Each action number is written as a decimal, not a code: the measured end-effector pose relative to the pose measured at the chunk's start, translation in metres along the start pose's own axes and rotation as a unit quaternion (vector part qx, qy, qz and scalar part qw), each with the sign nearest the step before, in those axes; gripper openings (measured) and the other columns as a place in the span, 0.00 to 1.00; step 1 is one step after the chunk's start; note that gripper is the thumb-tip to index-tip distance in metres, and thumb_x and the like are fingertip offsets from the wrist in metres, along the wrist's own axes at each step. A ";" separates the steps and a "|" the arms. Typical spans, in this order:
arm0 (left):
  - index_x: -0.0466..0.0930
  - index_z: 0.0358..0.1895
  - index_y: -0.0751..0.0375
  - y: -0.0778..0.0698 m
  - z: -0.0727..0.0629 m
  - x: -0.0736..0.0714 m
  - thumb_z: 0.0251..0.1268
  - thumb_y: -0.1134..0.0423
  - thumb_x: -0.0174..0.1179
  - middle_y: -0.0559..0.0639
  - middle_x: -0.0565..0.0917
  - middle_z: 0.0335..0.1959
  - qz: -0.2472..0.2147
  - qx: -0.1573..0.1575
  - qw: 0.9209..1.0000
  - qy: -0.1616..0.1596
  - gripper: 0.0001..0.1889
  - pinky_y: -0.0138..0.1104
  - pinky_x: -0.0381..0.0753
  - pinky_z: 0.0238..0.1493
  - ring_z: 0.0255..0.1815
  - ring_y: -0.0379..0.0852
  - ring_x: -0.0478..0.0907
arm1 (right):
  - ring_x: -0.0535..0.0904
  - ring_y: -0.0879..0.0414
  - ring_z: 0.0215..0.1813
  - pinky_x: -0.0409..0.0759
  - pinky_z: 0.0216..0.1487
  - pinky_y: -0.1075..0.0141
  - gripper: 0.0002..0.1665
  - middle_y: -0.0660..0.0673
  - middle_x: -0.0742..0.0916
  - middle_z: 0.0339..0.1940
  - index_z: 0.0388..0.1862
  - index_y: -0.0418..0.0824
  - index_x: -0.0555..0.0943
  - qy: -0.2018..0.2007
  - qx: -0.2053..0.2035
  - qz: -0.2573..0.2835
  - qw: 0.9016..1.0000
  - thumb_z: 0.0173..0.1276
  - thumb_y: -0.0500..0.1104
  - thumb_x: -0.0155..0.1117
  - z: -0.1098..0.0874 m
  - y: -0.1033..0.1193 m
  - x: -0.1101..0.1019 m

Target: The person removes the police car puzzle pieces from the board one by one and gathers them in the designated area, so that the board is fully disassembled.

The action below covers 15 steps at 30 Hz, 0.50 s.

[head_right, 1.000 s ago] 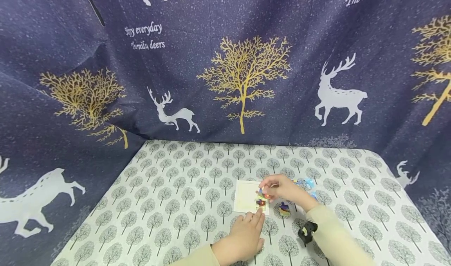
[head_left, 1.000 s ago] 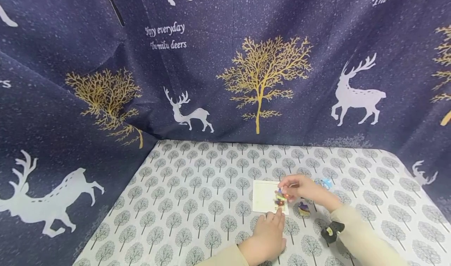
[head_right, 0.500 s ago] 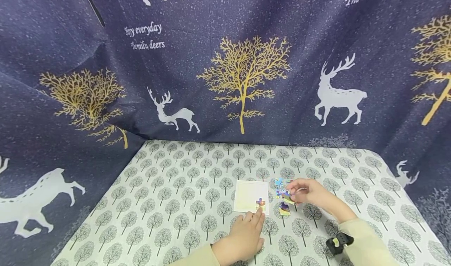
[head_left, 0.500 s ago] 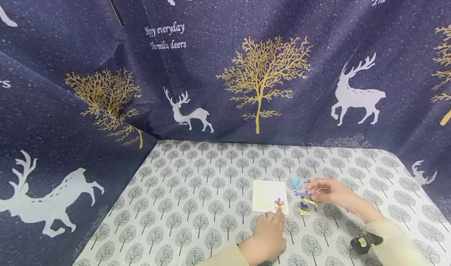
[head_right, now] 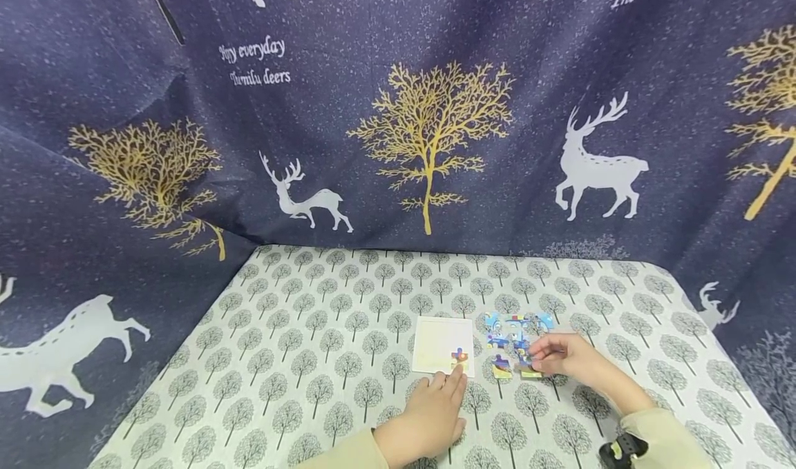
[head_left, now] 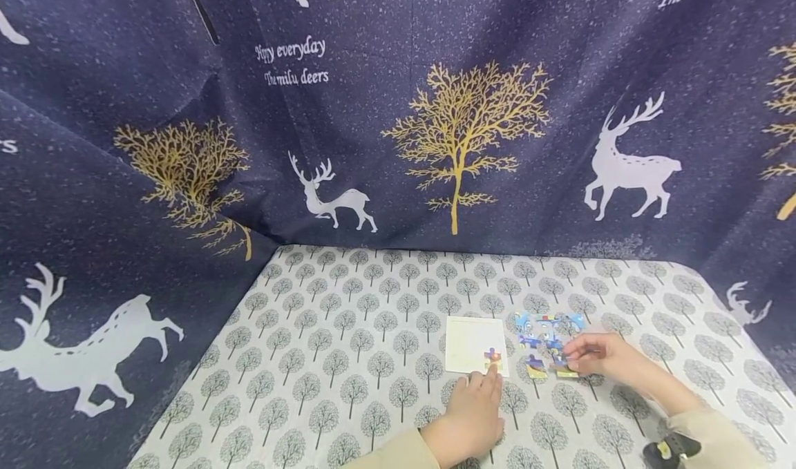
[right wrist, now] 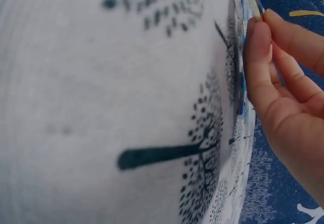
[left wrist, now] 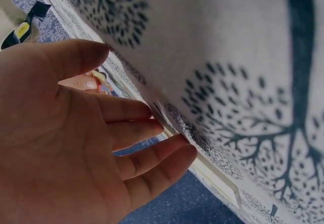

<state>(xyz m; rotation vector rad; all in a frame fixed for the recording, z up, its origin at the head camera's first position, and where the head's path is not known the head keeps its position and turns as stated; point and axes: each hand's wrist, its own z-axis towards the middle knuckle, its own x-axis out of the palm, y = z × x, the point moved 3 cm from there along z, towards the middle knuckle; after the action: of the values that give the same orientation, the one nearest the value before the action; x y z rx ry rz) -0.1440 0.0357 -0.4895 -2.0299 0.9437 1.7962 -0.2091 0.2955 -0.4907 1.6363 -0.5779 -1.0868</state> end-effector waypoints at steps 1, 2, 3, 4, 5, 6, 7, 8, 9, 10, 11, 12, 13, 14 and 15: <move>0.62 0.73 0.51 0.000 0.000 0.000 0.71 0.39 0.44 0.45 0.59 0.75 -0.003 0.002 1.000 0.000 0.33 0.28 0.67 0.45 0.59 0.38 0.65 | 0.84 0.59 0.39 0.84 0.41 0.66 0.19 0.38 0.84 0.38 0.49 0.21 0.75 -0.001 0.000 -0.002 1.000 0.61 0.32 0.64 0.000 -0.001 0.000; 0.62 0.72 0.52 0.000 0.000 0.000 0.71 0.39 0.44 0.45 0.59 0.75 -0.008 0.006 1.000 0.000 0.33 0.28 0.67 0.46 0.59 0.38 0.65 | 0.84 0.59 0.39 0.84 0.41 0.67 0.19 0.38 0.85 0.38 0.48 0.21 0.75 -0.001 -0.002 -0.007 1.000 0.60 0.32 0.64 0.000 -0.001 0.000; 0.62 0.72 0.52 0.000 0.000 0.000 0.71 0.40 0.44 0.46 0.59 0.75 -0.011 0.010 1.000 0.001 0.32 0.28 0.68 0.46 0.60 0.38 0.65 | 0.84 0.59 0.38 0.83 0.41 0.68 0.19 0.38 0.85 0.37 0.48 0.20 0.76 -0.001 -0.001 -0.011 1.000 0.60 0.31 0.65 0.000 -0.001 0.000; 0.63 0.72 0.52 0.000 0.000 0.000 0.71 0.40 0.44 0.46 0.59 0.75 -0.014 0.013 1.000 0.003 0.32 0.28 0.68 0.47 0.60 0.38 0.65 | 0.84 0.60 0.38 0.83 0.41 0.69 0.19 0.38 0.86 0.37 0.47 0.20 0.76 -0.003 -0.001 -0.014 1.000 0.59 0.31 0.65 0.000 -0.002 0.001; 0.63 0.72 0.53 0.001 0.000 0.000 0.71 0.40 0.45 0.46 0.59 0.75 -0.017 0.015 1.000 0.005 0.32 0.29 0.68 0.48 0.60 0.38 0.64 | 0.84 0.60 0.38 0.83 0.41 0.69 0.19 0.38 0.86 0.37 0.47 0.20 0.76 -0.004 0.000 -0.019 1.000 0.59 0.31 0.66 0.000 -0.002 0.001; 0.63 0.72 0.53 0.001 0.000 0.000 0.70 0.40 0.45 0.46 0.59 0.75 -0.020 0.017 1.000 0.006 0.32 0.29 0.68 0.48 0.61 0.38 0.64 | 0.84 0.61 0.37 0.83 0.41 0.69 0.19 0.38 0.86 0.37 0.46 0.20 0.76 -0.007 -0.001 -0.025 1.000 0.59 0.31 0.66 0.001 -0.003 0.001; 0.63 0.72 0.53 0.001 -0.001 0.000 0.70 0.40 0.45 0.46 0.59 0.75 -0.022 0.018 1.000 0.007 0.32 0.29 0.68 0.49 0.61 0.38 0.64 | 0.84 0.61 0.37 0.83 0.40 0.69 0.18 0.38 0.86 0.36 0.45 0.21 0.77 -0.011 0.002 -0.032 0.999 0.59 0.32 0.67 0.000 -0.003 0.001; 0.63 0.72 0.53 0.001 -0.001 0.000 0.70 0.40 0.45 0.46 0.58 0.75 -0.022 0.019 1.000 0.008 0.32 0.29 0.68 0.49 0.61 0.38 0.64 | 0.83 0.61 0.36 0.83 0.39 0.69 0.17 0.39 0.86 0.35 0.44 0.22 0.78 -0.017 0.001 -0.042 0.999 0.58 0.32 0.67 0.000 -0.003 0.002; 0.63 0.72 0.53 0.001 -0.001 0.000 0.70 0.40 0.45 0.46 0.58 0.75 -0.022 0.018 1.000 0.008 0.32 0.29 0.68 0.49 0.60 0.38 0.64 | 0.83 0.62 0.35 0.82 0.38 0.69 0.16 0.40 0.86 0.34 0.43 0.24 0.78 -0.022 0.003 -0.051 0.998 0.59 0.33 0.68 0.000 -0.002 0.002; 0.63 0.72 0.53 0.001 -0.001 -0.001 0.70 0.40 0.45 0.46 0.59 0.75 -0.024 0.019 1.000 0.006 0.33 0.28 0.67 0.48 0.59 0.38 0.64 | 0.82 0.63 0.34 0.82 0.37 0.69 0.16 0.42 0.86 0.33 0.42 0.25 0.79 -0.028 0.003 -0.062 0.998 0.58 0.34 0.69 0.000 -0.002 0.002; 0.63 0.72 0.53 0.001 -0.001 -0.001 0.70 0.40 0.46 0.46 0.59 0.75 -0.025 0.018 1.000 0.004 0.33 0.28 0.67 0.47 0.58 0.38 0.65 | 0.81 0.63 0.34 0.82 0.36 0.69 0.15 0.42 0.85 0.33 0.41 0.26 0.80 -0.033 0.004 -0.070 0.997 0.58 0.34 0.69 0.001 -0.001 0.003; 0.63 0.72 0.53 0.002 -0.001 -0.002 0.70 0.40 0.46 0.46 0.59 0.75 -0.026 0.018 1.000 0.001 0.33 0.28 0.67 0.46 0.58 0.37 0.65 | 0.81 0.63 0.33 0.82 0.35 0.69 0.14 0.44 0.85 0.32 0.40 0.27 0.80 -0.038 0.008 -0.075 0.996 0.58 0.35 0.70 0.001 -0.001 0.003; 0.63 0.72 0.54 0.002 -0.001 -0.002 0.70 0.40 0.47 0.46 0.59 0.74 -0.026 0.018 1.000 0.000 0.33 0.28 0.67 0.45 0.58 0.37 0.65 | 0.80 0.64 0.31 0.82 0.33 0.69 0.13 0.45 0.85 0.31 0.39 0.28 0.80 -0.043 0.009 -0.084 0.995 0.58 0.35 0.70 0.001 0.000 0.004; 0.63 0.72 0.54 0.002 -0.001 -0.003 0.70 0.40 0.47 0.46 0.60 0.74 -0.026 0.018 0.999 -0.001 0.33 0.28 0.67 0.45 0.57 0.37 0.65 | 0.80 0.64 0.30 0.82 0.32 0.69 0.12 0.46 0.84 0.30 0.38 0.29 0.81 -0.047 0.008 -0.094 0.994 0.57 0.35 0.71 0.002 0.001 0.004; 0.63 0.72 0.54 0.003 -0.001 -0.003 0.70 0.40 0.47 0.46 0.60 0.74 -0.026 0.018 0.999 -0.002 0.33 0.27 0.67 0.45 0.57 0.37 0.66 | 0.79 0.64 0.30 0.82 0.31 0.69 0.12 0.47 0.84 0.30 0.37 0.30 0.81 -0.050 0.012 -0.099 0.994 0.57 0.36 0.71 0.002 0.002 0.005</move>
<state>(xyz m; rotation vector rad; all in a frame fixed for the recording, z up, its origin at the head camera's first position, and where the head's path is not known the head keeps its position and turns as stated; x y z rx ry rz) -0.1451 0.0341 -0.4855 -2.0105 0.9075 1.7426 -0.2086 0.2902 -0.4907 1.6934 -0.5024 -1.3175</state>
